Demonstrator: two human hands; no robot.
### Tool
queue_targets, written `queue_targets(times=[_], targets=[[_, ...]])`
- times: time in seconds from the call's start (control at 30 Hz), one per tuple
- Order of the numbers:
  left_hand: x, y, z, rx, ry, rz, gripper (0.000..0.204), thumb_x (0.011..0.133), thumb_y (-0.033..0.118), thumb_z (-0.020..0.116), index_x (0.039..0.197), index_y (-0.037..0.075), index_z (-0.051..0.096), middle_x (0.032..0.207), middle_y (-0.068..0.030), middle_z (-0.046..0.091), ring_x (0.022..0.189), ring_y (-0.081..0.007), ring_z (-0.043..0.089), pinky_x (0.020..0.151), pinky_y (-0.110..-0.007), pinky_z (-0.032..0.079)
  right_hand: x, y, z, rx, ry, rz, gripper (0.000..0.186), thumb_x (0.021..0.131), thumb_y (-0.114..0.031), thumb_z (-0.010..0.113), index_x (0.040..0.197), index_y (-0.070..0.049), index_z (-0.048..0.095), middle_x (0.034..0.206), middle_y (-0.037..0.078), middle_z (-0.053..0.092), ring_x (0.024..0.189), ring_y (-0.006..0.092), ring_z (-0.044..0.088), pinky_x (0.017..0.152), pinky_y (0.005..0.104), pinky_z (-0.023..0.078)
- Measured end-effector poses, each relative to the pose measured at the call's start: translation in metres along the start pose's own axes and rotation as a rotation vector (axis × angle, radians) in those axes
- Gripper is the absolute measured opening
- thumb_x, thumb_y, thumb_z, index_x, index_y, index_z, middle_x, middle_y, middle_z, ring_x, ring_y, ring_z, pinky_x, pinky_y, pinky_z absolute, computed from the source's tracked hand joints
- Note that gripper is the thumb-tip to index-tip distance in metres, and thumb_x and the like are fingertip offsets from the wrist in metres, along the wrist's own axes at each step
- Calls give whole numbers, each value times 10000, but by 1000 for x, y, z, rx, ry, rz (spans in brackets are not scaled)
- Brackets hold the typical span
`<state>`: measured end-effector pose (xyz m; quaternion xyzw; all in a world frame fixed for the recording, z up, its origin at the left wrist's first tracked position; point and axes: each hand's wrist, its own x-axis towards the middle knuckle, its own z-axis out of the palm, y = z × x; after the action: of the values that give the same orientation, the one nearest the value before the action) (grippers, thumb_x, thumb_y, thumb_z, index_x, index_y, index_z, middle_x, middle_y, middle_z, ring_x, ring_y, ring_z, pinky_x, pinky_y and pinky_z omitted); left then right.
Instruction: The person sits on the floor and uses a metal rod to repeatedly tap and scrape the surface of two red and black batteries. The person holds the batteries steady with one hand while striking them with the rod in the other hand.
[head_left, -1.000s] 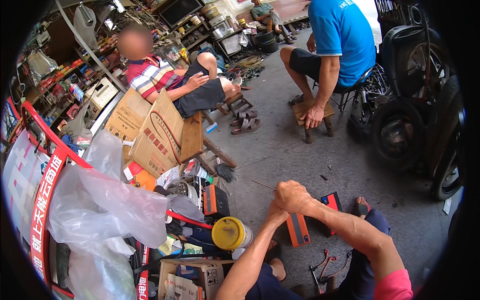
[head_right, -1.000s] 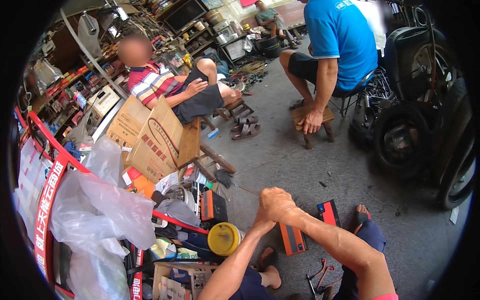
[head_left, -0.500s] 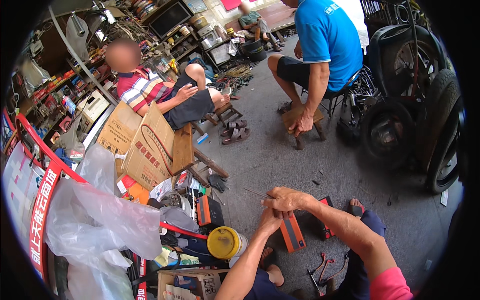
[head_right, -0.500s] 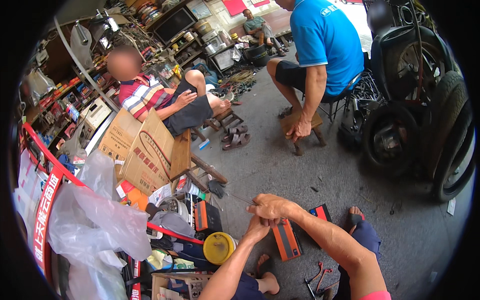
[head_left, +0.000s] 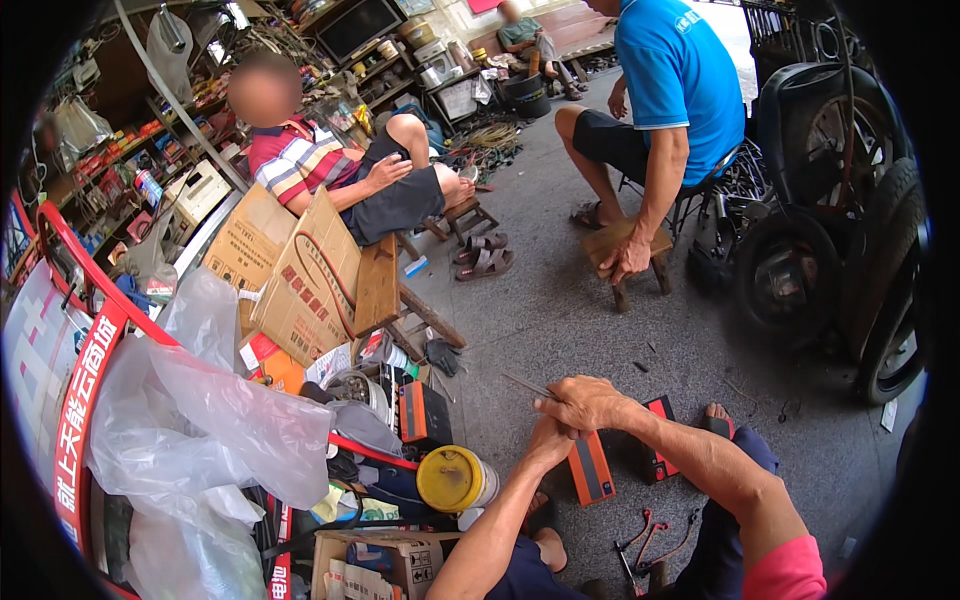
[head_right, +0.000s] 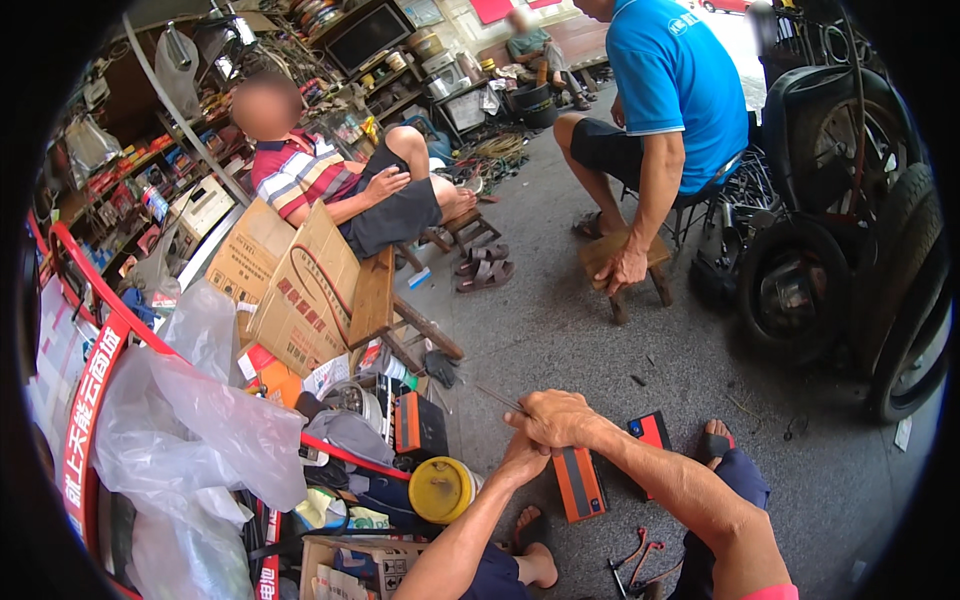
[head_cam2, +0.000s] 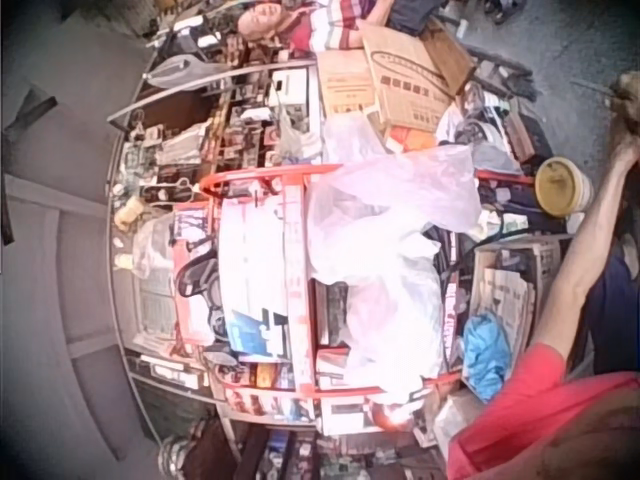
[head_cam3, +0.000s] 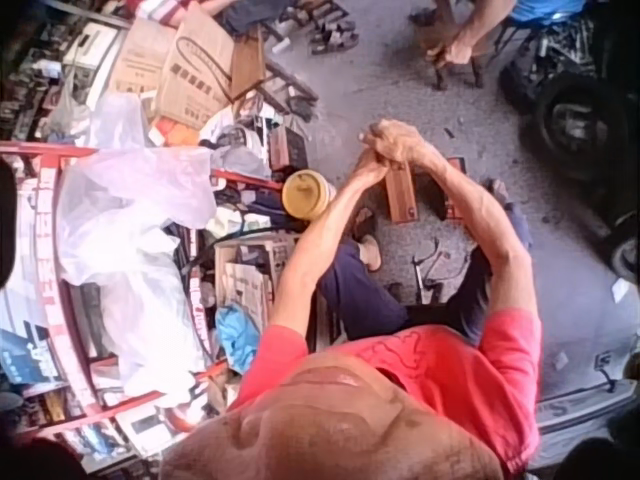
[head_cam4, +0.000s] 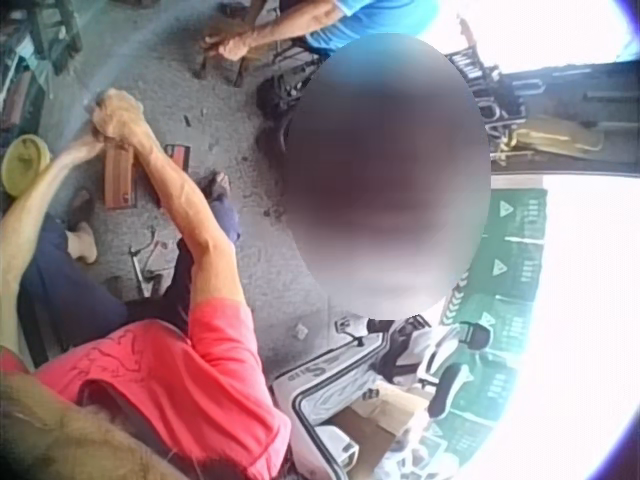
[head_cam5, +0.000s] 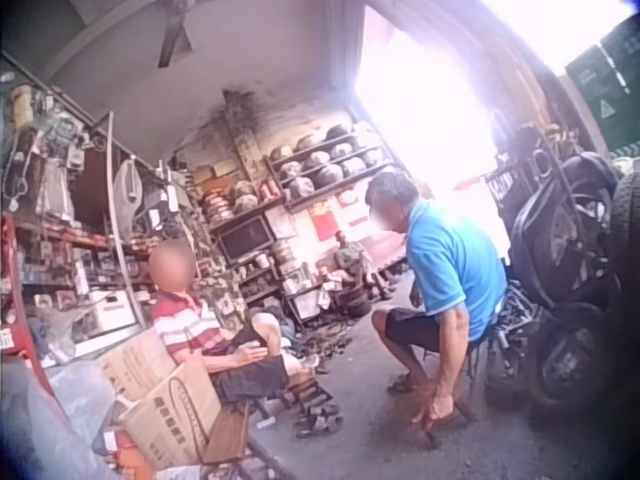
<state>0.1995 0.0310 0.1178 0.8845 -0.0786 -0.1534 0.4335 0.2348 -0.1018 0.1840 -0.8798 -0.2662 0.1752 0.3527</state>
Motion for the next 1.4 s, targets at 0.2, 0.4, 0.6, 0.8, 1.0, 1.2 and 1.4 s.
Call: queue_targets(times=[0.2, 0.4, 0.6, 0.8, 1.0, 1.2, 1.4], targets=[[1, -24, 3, -68, 74, 43, 246, 908, 223, 481, 717, 87, 557, 639, -5, 556, 629, -140, 557, 572, -333, 440, 0, -9, 4, -2, 29, 11, 475, 952, -419, 439, 905, -4, 665, 665, 124, 669, 809, 301, 685, 777, 429, 510], [18, -39, 26, 209, 293, 167, 266, 894, 218, 445, 931, 57, 654, 970, -262, 640, 950, -432, 603, 777, -510, 477, -5, -5, -9, -396, 170, -152, 258, 866, -249, 572, 844, -29, 705, 799, 195, 686, 773, 331, 691, 641, 423, 541], [17, 2, 23, 130, 322, 224, 258, 854, 127, 437, 946, -42, 609, 947, -299, 616, 952, -477, 570, 782, -503, 463, -24, -3, -28, -450, 404, -240, 100, 696, -129, 665, 735, -50, 712, 723, 206, 669, 719, 344, 690, 619, 419, 543], [36, 25, 48, 26, 234, 345, 297, 934, 209, 449, 951, -60, 572, 866, -316, 601, 904, -488, 572, 708, -511, 456, -58, 7, -51, -507, 437, -125, 172, 750, -154, 652, 729, 16, 668, 664, 203, 633, 696, 362, 664, 617, 435, 523], [53, 23, 70, -47, 184, 369, 305, 945, 215, 472, 905, -71, 569, 836, -325, 593, 877, -487, 579, 680, -512, 450, -65, 24, -59, -480, 374, -50, 159, 743, -134, 649, 726, 22, 669, 684, 226, 638, 717, 364, 672, 632, 428, 529], [58, 29, 80, 40, 55, 224, 253, 915, 146, 502, 1020, -70, 582, 899, -223, 655, 902, -312, 622, 757, -412, 473, -69, 43, -60, -467, 366, -3, 171, 758, -144, 630, 738, 20, 671, 694, 222, 644, 728, 364, 675, 638, 429, 529], [63, 20, 87, -10, 109, 274, 314, 941, 220, 477, 1004, -65, 592, 916, -272, 635, 917, -395, 609, 750, -454, 464, -66, 47, -59, -479, 342, -3, 178, 765, -154, 631, 750, 18, 673, 709, 215, 653, 732, 359, 676, 643, 430, 528]])
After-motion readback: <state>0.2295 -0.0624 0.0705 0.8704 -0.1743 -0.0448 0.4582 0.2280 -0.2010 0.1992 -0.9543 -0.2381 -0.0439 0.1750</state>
